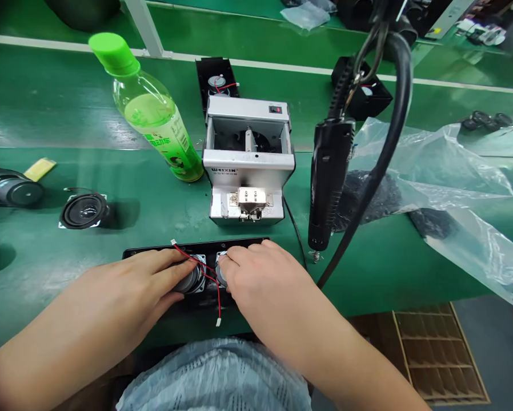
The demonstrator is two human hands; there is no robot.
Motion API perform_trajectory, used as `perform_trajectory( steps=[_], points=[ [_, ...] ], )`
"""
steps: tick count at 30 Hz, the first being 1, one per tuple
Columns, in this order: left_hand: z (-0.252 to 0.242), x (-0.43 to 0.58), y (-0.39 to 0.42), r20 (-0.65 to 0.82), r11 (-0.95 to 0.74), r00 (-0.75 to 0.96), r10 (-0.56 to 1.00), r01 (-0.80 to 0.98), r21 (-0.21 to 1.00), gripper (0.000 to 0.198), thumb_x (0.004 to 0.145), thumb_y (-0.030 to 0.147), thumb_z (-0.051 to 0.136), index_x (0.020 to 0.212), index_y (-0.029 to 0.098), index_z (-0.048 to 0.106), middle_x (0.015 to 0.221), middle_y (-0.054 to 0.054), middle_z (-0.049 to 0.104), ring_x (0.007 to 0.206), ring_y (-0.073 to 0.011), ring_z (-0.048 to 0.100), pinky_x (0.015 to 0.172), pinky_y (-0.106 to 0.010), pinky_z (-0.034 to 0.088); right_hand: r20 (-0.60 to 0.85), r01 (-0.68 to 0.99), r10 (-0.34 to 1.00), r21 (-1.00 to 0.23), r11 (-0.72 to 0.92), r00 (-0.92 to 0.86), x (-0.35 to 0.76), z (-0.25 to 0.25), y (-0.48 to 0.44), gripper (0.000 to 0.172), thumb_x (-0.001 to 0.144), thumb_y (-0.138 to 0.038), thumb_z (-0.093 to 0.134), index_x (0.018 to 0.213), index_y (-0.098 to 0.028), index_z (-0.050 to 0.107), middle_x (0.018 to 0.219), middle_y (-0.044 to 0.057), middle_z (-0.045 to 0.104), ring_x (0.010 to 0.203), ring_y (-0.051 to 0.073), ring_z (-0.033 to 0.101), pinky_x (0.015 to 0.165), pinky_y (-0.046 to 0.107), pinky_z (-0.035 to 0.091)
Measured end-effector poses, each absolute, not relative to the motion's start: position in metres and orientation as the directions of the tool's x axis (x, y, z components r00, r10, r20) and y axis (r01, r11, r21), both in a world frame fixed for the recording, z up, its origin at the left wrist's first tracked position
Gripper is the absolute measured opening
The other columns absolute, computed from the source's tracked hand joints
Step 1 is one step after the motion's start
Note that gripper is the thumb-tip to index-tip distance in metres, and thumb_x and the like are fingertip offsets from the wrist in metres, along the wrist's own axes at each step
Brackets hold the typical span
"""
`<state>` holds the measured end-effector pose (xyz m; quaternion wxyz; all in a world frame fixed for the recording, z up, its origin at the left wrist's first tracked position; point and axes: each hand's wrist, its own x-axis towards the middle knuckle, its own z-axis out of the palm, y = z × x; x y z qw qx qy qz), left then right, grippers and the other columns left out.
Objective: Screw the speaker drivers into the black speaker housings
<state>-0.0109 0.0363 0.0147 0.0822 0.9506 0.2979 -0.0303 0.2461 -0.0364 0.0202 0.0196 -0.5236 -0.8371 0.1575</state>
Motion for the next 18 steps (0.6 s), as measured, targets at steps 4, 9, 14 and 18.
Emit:
perform_trajectory(
  steps=[4,9,14,18],
  points=[
    [0.011,-0.013,0.042,-0.133,-0.77,0.797,0.589,0.604,0.204,0.037,0.096,0.019,0.064,0.129,0.025,0.079,0.13,-0.011,0.082,0.102,-0.0357,0.083,0.077,-0.051,0.071,-0.121,0.856,0.878,-0.317,0.408,-0.463,0.251,0.018,-0.032,0.023,0.112,-0.026,0.058,0.133,-0.022,0.067,0.134,0.002,0.078,0.127,0.024,0.073,0.1,0.046,0.058],
    [0.005,-0.019,0.047,-0.122,-0.731,0.781,0.613,0.618,0.289,0.036,0.096,0.026,0.072,0.131,0.025,0.079,0.132,-0.012,0.083,0.111,-0.0361,0.082,0.089,-0.051,0.07,-0.078,0.843,0.882,-0.344,0.414,-0.465,0.257,0.011,-0.03,0.03,0.112,-0.033,0.06,0.14,-0.024,0.065,0.144,0.001,0.077,0.133,0.023,0.072,0.109,0.043,0.06],
    [0.001,-0.021,0.047,-0.121,-0.728,0.783,0.61,0.614,0.304,0.034,0.096,0.028,0.073,0.129,0.026,0.08,0.131,-0.011,0.083,0.109,-0.0357,0.082,0.089,-0.05,0.07,-0.069,0.838,0.881,-0.35,0.418,-0.468,0.257,0.007,-0.032,0.029,0.113,-0.034,0.057,0.139,-0.023,0.064,0.143,0.003,0.079,0.131,0.023,0.074,0.109,0.045,0.061],
    [0.0,-0.022,0.046,-0.099,-0.748,0.795,0.598,0.598,0.288,0.031,0.099,0.028,0.068,0.128,0.024,0.081,0.131,-0.012,0.083,0.109,-0.0364,0.082,0.085,-0.048,0.07,-0.08,0.82,0.86,-0.356,0.448,-0.504,0.259,0.006,-0.029,0.029,0.114,-0.034,0.054,0.139,-0.023,0.064,0.144,0.005,0.078,0.13,0.024,0.074,0.106,0.047,0.063]
  ],
)
